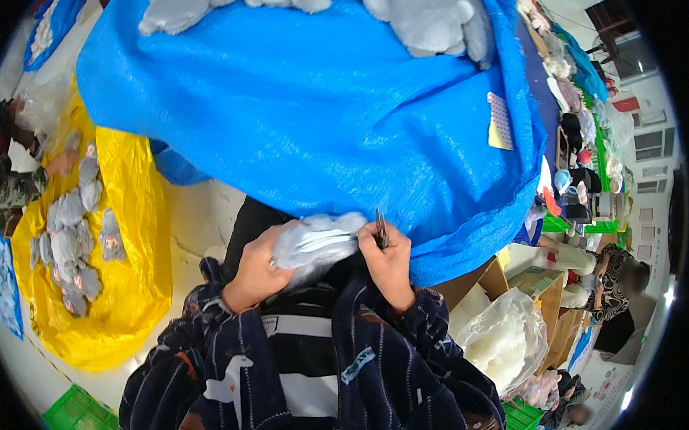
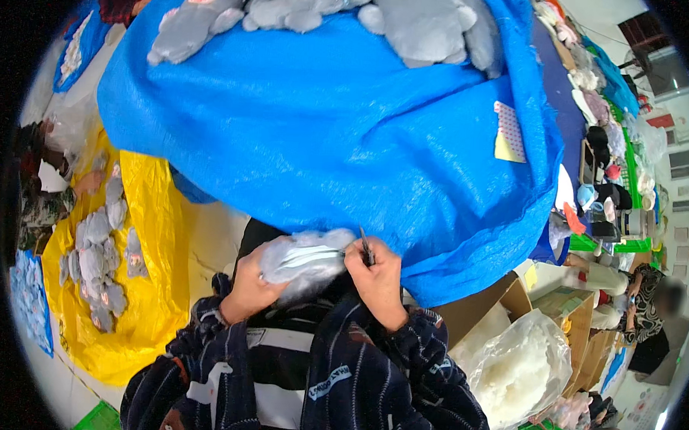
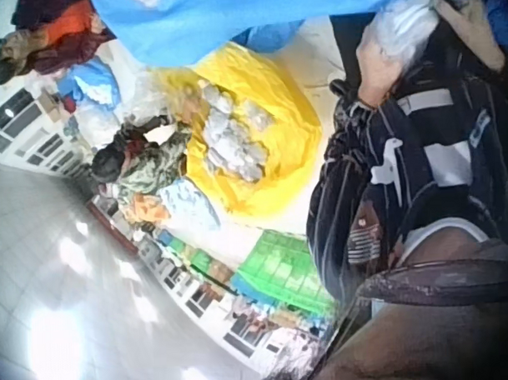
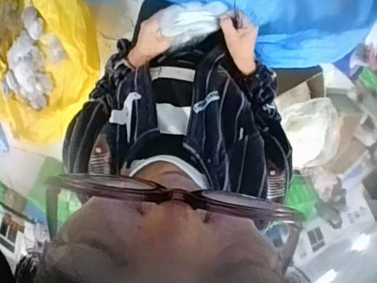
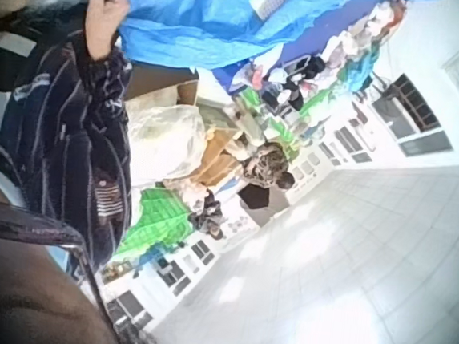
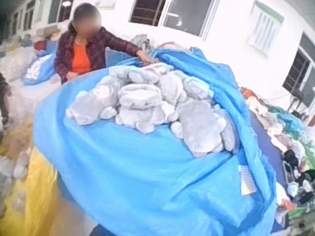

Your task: The person repeatedly picks up gray stuffed bear toys from a blue tarp, uses scissors to trim loose threads or fabric around the face and edges, and places the finished items back on the tarp. The process is repeated for multiple toys in a factory setting.

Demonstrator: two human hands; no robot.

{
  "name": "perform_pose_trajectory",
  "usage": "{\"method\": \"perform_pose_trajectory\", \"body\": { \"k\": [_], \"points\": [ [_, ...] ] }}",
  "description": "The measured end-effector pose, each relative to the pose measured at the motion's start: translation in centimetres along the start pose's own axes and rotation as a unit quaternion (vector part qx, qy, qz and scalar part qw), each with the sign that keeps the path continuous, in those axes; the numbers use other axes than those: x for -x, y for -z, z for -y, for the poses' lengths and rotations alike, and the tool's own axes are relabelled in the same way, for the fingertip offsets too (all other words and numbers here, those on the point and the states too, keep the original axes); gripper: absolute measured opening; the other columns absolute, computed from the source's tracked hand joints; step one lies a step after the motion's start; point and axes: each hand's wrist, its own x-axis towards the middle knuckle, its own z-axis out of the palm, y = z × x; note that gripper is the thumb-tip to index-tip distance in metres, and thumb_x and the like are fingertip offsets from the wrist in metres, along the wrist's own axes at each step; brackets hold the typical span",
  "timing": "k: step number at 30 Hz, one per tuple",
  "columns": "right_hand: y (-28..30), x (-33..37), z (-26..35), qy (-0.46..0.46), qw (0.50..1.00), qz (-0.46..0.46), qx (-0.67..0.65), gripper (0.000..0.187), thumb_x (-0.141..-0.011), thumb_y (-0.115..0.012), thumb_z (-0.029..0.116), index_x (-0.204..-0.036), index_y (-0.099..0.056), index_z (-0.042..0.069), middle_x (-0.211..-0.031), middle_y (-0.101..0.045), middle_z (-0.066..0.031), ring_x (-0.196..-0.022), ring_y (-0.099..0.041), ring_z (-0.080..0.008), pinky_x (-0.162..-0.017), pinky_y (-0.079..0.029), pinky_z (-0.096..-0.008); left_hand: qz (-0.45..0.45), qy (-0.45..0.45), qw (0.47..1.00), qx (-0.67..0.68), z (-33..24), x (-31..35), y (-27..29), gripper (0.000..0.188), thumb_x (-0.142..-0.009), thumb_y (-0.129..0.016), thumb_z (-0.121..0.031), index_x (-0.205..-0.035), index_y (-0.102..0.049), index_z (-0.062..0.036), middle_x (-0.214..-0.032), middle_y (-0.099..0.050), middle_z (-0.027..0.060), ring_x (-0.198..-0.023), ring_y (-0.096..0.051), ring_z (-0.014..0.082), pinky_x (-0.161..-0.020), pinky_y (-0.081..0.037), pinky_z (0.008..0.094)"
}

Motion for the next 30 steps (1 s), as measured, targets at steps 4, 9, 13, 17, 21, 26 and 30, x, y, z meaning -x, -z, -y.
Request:
{"method": "perform_pose_trajectory", "body": {
  "k": [4, 9, 13, 17, 21, 26, 30],
  "points": [
    [-1.8, 0.9, 0.9, 0.223, 0.964, 0.074, 0.123, 0.019, -0.066, -0.065, 0.010, -0.080, -0.055, 0.002, -0.072, -0.053, -0.0094, -0.059, -0.057, -0.0231, -0.050, -0.046, -0.0342, 0.039, 0.003, 0.994, -0.103, -0.6, 0.0, -1.0, 0.048, -0.069, -0.065, -0.012, -0.115, -0.052, -0.0098, -0.091, -0.057, 0.0154, -0.078, -0.059, 0.0344, -0.066, -0.049, 0.0377],
    [-4.1, 1.5, 2.0, 0.412, 0.853, 0.184, 0.262, 0.027, -0.065, -0.064, 0.015, -0.086, -0.052, 0.003, -0.079, -0.044, -0.0081, -0.057, -0.056, -0.0216, -0.048, -0.046, -0.0334, 0.068, -0.049, 0.994, -0.077, 0.0, -0.2, -0.7, 0.048, -0.069, -0.065, -0.018, -0.115, -0.052, -0.0089, -0.088, -0.054, 0.0140, -0.073, -0.059, 0.0342, -0.059, -0.048, 0.0382],
    [-3.1, 0.8, 1.3, 0.310, 0.934, 0.127, 0.121, 0.019, -0.065, -0.067, 0.009, -0.081, -0.056, 0.005, -0.075, -0.055, -0.0087, -0.059, -0.056, -0.0188, -0.050, -0.044, -0.0313, 0.041, -0.033, 0.993, -0.109, 0.5, -0.2, -0.7, 0.049, -0.067, -0.066, -0.011, -0.114, -0.052, -0.0047, -0.090, -0.057, 0.0147, -0.076, -0.059, 0.0330, -0.066, -0.049, 0.0366],
    [-0.4, 0.5, -2.5, -0.105, 0.991, 0.000, -0.084, 0.012, -0.080, -0.058, 0.010, -0.072, -0.055, 0.001, -0.064, -0.053, 0.0030, -0.059, -0.047, -0.0050, -0.048, -0.036, -0.0214, 0.008, 0.013, 0.999, 0.030, 1.5, 0.2, 0.3, 0.036, -0.068, -0.063, -0.003, -0.103, -0.058, -0.0013, -0.095, -0.061, 0.0168, -0.086, -0.061, 0.0288, -0.074, -0.047, 0.0328],
    [-0.1, 1.1, -3.7, -0.234, 0.939, 0.142, -0.211, 0.014, -0.083, -0.057, 0.013, -0.077, -0.056, 0.001, -0.067, -0.051, 0.0050, -0.062, -0.042, -0.0027, -0.053, -0.035, -0.0199, -0.006, 0.014, 1.000, 0.023, 1.7, 0.9, 1.3, 0.039, -0.067, -0.062, -0.004, -0.106, -0.057, 0.0004, -0.098, -0.061, 0.0161, -0.090, -0.061, 0.0274, -0.078, -0.046, 0.0315],
    [-1.0, -2.2, 0.7, 0.016, 0.969, 0.244, 0.026, 0.018, -0.080, -0.060, 0.019, -0.082, -0.060, 0.001, -0.073, -0.060, -0.0090, -0.061, -0.053, -0.0122, -0.053, -0.042, -0.0283, -0.049, -0.007, 0.996, -0.080, 0.4, 2.6, 6.2, 0.044, -0.065, -0.071, -0.015, -0.104, -0.057, -0.0005, -0.101, -0.061, 0.0135, -0.094, -0.059, 0.0257, -0.082, -0.045, 0.0344],
    [3.1, -10.3, 7.6, 0.272, 0.946, 0.048, 0.170, 0.020, -0.076, -0.063, 0.020, -0.084, -0.062, 0.002, -0.082, -0.062, -0.0152, -0.071, -0.061, -0.0286, -0.062, -0.048, -0.0349, -0.218, 0.032, 0.908, -0.356, -2.7, 4.8, 16.8, 0.053, -0.069, -0.069, -0.009, -0.117, -0.049, -0.0008, -0.112, -0.056, 0.0160, -0.106, -0.053, 0.0270, -0.088, -0.042, 0.0358]
  ]
}}
